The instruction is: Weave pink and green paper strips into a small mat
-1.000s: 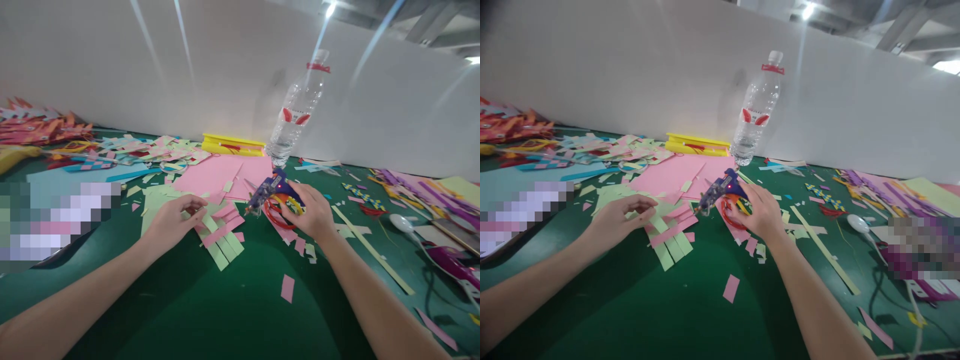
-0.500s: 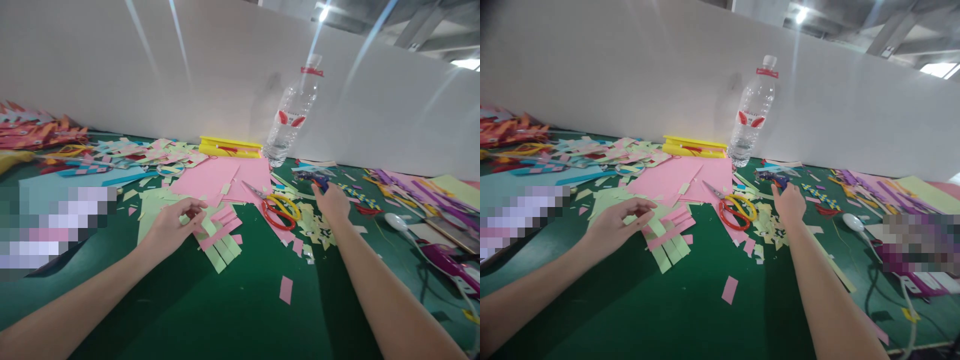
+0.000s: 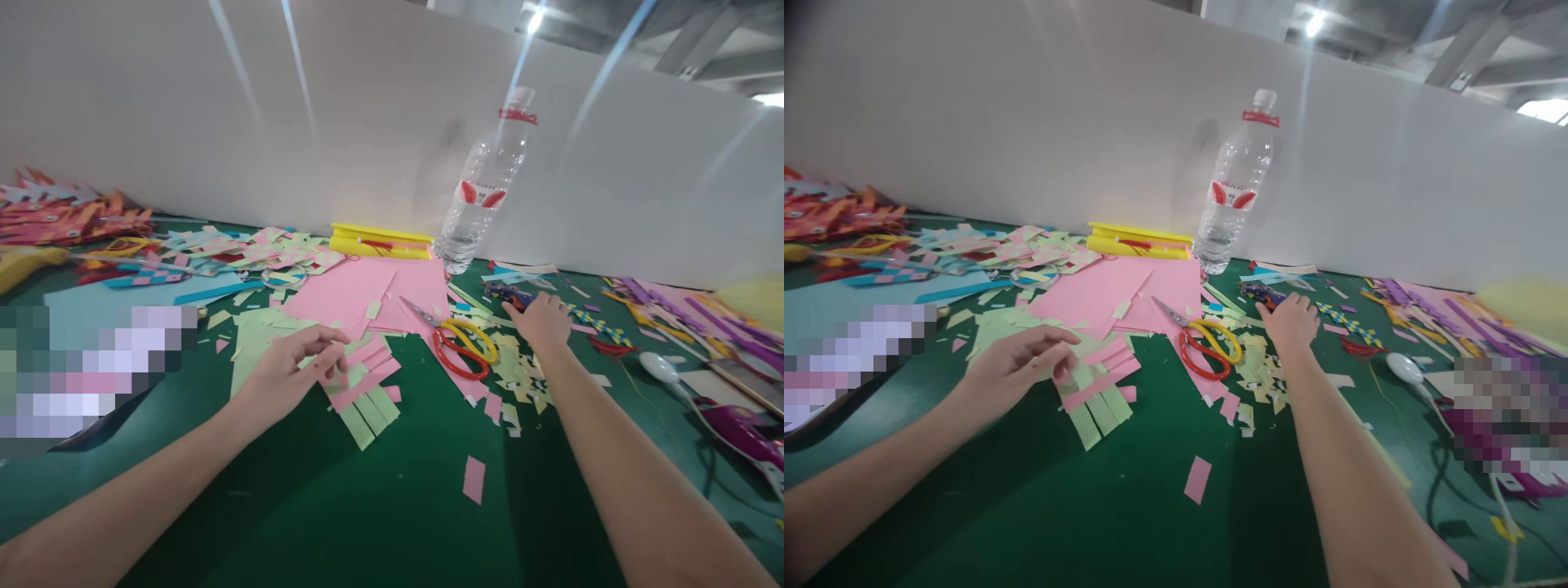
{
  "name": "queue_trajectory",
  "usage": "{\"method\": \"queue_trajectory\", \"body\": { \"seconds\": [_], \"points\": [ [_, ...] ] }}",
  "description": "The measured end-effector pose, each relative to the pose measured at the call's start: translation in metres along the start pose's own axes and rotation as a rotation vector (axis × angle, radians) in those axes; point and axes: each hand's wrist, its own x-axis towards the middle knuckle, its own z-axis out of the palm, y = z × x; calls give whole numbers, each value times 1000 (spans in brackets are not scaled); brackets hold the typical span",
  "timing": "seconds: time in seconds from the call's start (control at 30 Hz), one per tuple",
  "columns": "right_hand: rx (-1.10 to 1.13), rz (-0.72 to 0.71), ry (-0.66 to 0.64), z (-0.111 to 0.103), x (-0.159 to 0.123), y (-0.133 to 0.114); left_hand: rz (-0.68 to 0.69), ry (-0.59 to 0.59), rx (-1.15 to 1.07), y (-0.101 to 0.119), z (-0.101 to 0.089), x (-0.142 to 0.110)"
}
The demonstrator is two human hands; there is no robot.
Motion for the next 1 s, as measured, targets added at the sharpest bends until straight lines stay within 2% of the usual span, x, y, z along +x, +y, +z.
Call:
{"method": "queue_trajectory", "body": {
  "seconds": [0.07, 0.17, 0.3, 0.37, 0.43, 0.5, 0.63, 0.8, 1.0],
  "points": [
    [30, -60, 31, -8, -4, -6, 30, -40, -28, 1, -2, 0],
    [91, -171, 33, -22, -17, -16, 31, 3, 107, 2, -6, 1],
    [143, -339, -108, -31, -49, -23, 23, 56, 279, 1, -12, 4],
    [151, -420, -166, -33, -67, -24, 24, 47, 355, 0, -15, 5],
    [144, -562, -188, -34, -81, -26, 48, 29, 444, -1, -17, 5],
    [137, -626, -222, -34, -90, -28, 98, 0, 515, -4, -19, 5],
    [114, -634, -268, -31, -96, -35, 152, -66, 562, -14, -21, 3],
    [160, -626, -261, -30, -97, -34, 209, -102, 603, -26, -21, 2],
    [362, -613, -202, -36, -95, -22, 244, -133, 651, -29, -20, 1]
  ]
}}
